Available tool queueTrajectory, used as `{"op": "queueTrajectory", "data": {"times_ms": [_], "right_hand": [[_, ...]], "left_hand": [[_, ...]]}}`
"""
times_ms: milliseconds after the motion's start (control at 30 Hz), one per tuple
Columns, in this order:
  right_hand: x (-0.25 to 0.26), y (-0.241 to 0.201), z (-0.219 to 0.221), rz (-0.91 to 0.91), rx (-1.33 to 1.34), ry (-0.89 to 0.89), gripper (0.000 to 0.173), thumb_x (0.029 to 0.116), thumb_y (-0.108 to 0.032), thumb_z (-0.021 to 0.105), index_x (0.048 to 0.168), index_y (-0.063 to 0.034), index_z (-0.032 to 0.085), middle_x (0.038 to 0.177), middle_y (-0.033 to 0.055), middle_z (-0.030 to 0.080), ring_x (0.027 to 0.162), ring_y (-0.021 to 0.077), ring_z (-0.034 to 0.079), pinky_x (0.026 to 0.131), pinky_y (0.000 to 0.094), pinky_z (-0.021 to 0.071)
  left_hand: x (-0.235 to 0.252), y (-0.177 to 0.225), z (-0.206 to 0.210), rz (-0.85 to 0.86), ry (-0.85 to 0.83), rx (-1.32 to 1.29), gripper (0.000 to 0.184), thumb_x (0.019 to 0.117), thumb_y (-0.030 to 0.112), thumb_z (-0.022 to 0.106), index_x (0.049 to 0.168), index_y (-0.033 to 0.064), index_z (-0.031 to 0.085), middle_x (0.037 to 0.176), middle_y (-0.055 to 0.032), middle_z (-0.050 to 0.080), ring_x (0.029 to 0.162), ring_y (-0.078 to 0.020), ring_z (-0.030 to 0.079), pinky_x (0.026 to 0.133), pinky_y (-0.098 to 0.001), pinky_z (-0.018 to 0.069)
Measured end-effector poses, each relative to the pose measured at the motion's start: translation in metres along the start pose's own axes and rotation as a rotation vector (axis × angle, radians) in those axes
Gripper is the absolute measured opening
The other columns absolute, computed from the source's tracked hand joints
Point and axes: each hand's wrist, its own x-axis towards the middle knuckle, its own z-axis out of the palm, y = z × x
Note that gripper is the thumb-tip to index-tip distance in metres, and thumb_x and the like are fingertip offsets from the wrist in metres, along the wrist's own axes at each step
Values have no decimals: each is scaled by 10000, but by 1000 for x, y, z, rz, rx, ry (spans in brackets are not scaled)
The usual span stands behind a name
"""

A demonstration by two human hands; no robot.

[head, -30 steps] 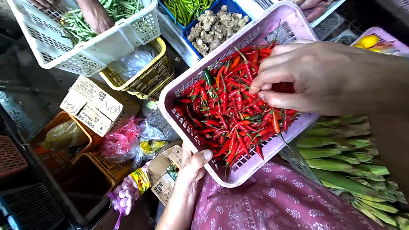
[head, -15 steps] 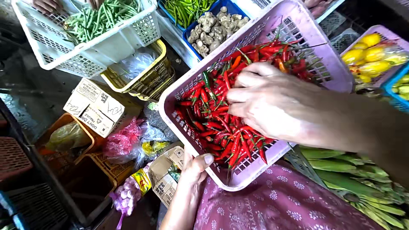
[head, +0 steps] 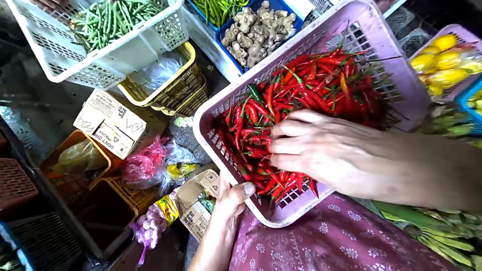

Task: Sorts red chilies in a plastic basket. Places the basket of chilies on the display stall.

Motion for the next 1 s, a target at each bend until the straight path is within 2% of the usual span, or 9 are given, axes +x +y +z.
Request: {"op": "queueTrajectory", "data": {"times_ms": [167, 300, 433, 500, 533, 633, 700, 800, 1000], "right_hand": [[-38, 10, -19, 28, -1, 183, 345, 955, -102, 446, 975, -162, 786, 1085, -7, 731, 1180, 243, 615, 1030, 463, 449], [-20, 14, -36, 27, 25, 297, 295, 979, -192, 462, 932, -136, 748, 1083, 27, 709, 1098, 228, 629, 914, 411, 486], [32, 12, -34, 124, -46, 178, 324, 980, -148, 509, 1202, -124, 745, 1212, 77, 694, 1145, 304, 626, 924, 441, 513], [51, 10, -25, 134, -100, 107, 328, 982, -118, 523, 1238, -122, 728, 1174, 87, 698, 1133, 331, 605, 919, 474, 479], [58, 8, -22, 135, -114, 71, 309, 982, -118, 535, 1221, -115, 730, 1133, 87, 701, 1126, 337, 593, 909, 479, 461], [62, 3, -15, 105, -58, 4, 175, 948, -97, 575, 914, -101, 747, 937, 61, 669, 1029, 309, 581, 846, 464, 423], [54, 1, -13, 56, -5, -23, 179, 935, -98, 575, 812, -126, 702, 845, 27, 621, 951, 258, 580, 820, 430, 404], [27, 3, -21, -5, -15, -13, 238, 968, -104, 526, 888, -153, 745, 868, 12, 647, 942, 239, 610, 837, 424, 453], [-12, 22, -33, 10, -81, 100, 268, 896, -162, 499, 898, -155, 767, 1020, 2, 717, 1033, 267, 636, 851, 471, 482]], "left_hand": [[1, 8, -1, 32, -11, -26, 319, 845, 156, 787, 1158, 182, 729, 1051, 33, 780, 966, -43, 733, 868, -240, 602], [-2, 15, 16, 6, 134, -3, 309, 773, 188, 845, 1059, 166, 733, 968, 29, 783, 897, -42, 741, 806, -233, 614], [-3, 11, 17, 21, 68, -9, 299, 810, 163, 817, 1097, 158, 732, 1000, 27, 782, 930, -44, 738, 829, -234, 609], [-4, 7, 10, 29, -20, -20, 304, 851, 158, 784, 1149, 159, 729, 1052, 24, 781, 975, -47, 732, 868, -239, 600], [-4, 6, 10, 29, -21, -24, 296, 853, 161, 781, 1144, 160, 730, 1048, 18, 782, 968, -51, 735, 862, -244, 603], [-3, 2, 9, 34, -6, -12, 308, 844, 170, 788, 1146, 170, 731, 1041, 19, 782, 957, -54, 737, 849, -246, 606], [-1, 2, 7, 35, -21, -8, 348, 842, 161, 789, 1182, 174, 717, 1072, 27, 778, 992, -48, 730, 877, -246, 601], [-1, 5, 4, 56, -46, -8, 327, 862, 143, 770, 1183, 168, 716, 1088, 34, 775, 1013, -39, 723, 904, -236, 589], [0, 7, -1, 62, -100, -32, 348, 870, 117, 757, 1213, 162, 714, 1119, 19, 771, 1040, -49, 718, 925, -247, 583]]}}
